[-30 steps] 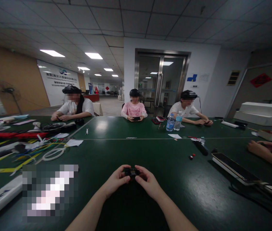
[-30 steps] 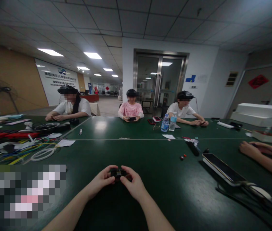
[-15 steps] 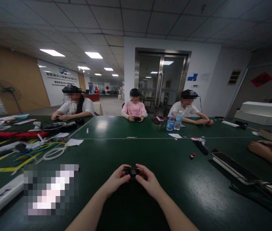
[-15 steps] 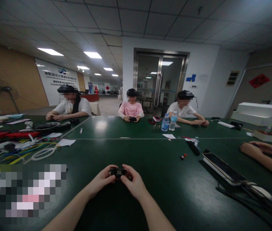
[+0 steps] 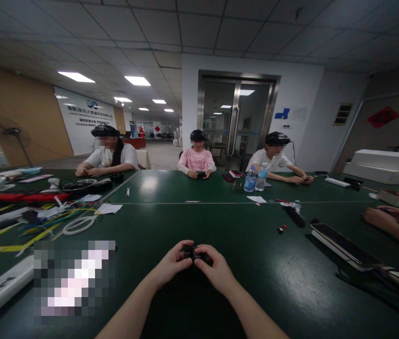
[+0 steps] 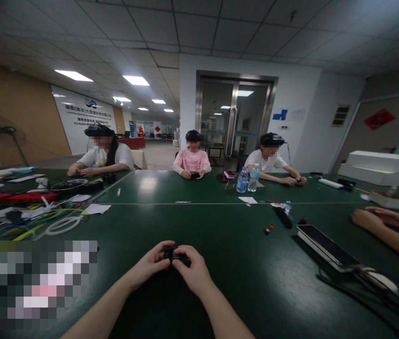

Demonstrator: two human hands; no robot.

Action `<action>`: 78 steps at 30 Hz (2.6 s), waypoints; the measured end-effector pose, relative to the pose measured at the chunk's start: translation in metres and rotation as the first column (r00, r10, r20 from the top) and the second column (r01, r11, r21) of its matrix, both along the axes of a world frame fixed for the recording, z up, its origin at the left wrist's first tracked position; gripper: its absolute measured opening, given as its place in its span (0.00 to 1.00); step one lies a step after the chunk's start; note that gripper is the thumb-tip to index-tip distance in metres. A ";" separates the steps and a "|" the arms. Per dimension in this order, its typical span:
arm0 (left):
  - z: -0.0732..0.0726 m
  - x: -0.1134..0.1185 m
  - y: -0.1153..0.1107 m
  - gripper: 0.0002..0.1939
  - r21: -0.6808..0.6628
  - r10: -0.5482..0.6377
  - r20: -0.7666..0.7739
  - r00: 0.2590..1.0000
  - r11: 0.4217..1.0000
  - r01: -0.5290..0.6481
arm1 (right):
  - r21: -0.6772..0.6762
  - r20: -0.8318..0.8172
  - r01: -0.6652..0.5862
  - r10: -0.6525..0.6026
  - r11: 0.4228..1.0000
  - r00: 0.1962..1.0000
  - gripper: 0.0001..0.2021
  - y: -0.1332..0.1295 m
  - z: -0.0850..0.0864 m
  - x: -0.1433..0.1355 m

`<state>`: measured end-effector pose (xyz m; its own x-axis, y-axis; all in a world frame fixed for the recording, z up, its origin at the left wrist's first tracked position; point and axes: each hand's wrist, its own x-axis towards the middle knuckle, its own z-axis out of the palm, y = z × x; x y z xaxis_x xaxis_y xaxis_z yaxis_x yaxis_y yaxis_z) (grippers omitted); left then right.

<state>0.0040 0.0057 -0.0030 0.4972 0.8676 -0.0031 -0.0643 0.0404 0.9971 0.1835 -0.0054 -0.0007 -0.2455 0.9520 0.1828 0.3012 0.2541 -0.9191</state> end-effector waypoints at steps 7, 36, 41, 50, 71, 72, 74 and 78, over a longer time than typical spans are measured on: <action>-0.002 0.000 0.002 0.20 0.000 0.004 -0.012 1.000 1.000 -0.004 | -0.012 0.009 0.009 -0.009 1.000 1.000 0.11 0.001 -0.002 0.000; 0.005 -0.001 -0.002 0.21 -0.041 0.074 0.008 0.997 0.996 -0.074 | -0.127 -0.341 0.185 -0.218 0.975 0.915 0.15 0.014 -0.001 0.025; 0.008 0.000 -0.003 0.22 -0.062 0.080 -0.009 0.997 0.995 -0.080 | -0.146 -0.421 0.258 -0.296 0.955 0.858 0.16 0.018 -0.003 0.033; 0.002 -0.001 0.000 0.23 -0.055 0.087 0.017 0.996 0.995 -0.086 | -0.167 -0.525 0.311 -0.352 0.936 0.775 0.19 0.019 0.003 0.039; 0.000 -0.002 0.000 0.21 -0.032 0.075 0.005 0.997 0.997 -0.075 | -0.169 -0.438 0.253 -0.302 0.953 0.847 0.16 0.017 0.000 0.036; 0.000 -0.002 0.000 0.21 -0.029 0.074 0.007 0.997 0.997 -0.074 | -0.165 -0.439 0.243 -0.292 0.956 0.850 0.16 0.018 -0.001 0.035; -0.001 -0.002 0.000 0.21 -0.022 0.077 0.015 0.997 0.997 -0.077 | -0.155 -0.430 0.220 -0.267 0.963 0.862 0.16 0.018 -0.003 0.033; -0.002 -0.001 0.001 0.21 -0.014 0.073 0.018 0.997 0.997 -0.072 | -0.147 -0.367 0.164 -0.208 0.975 0.907 0.15 0.016 -0.004 0.027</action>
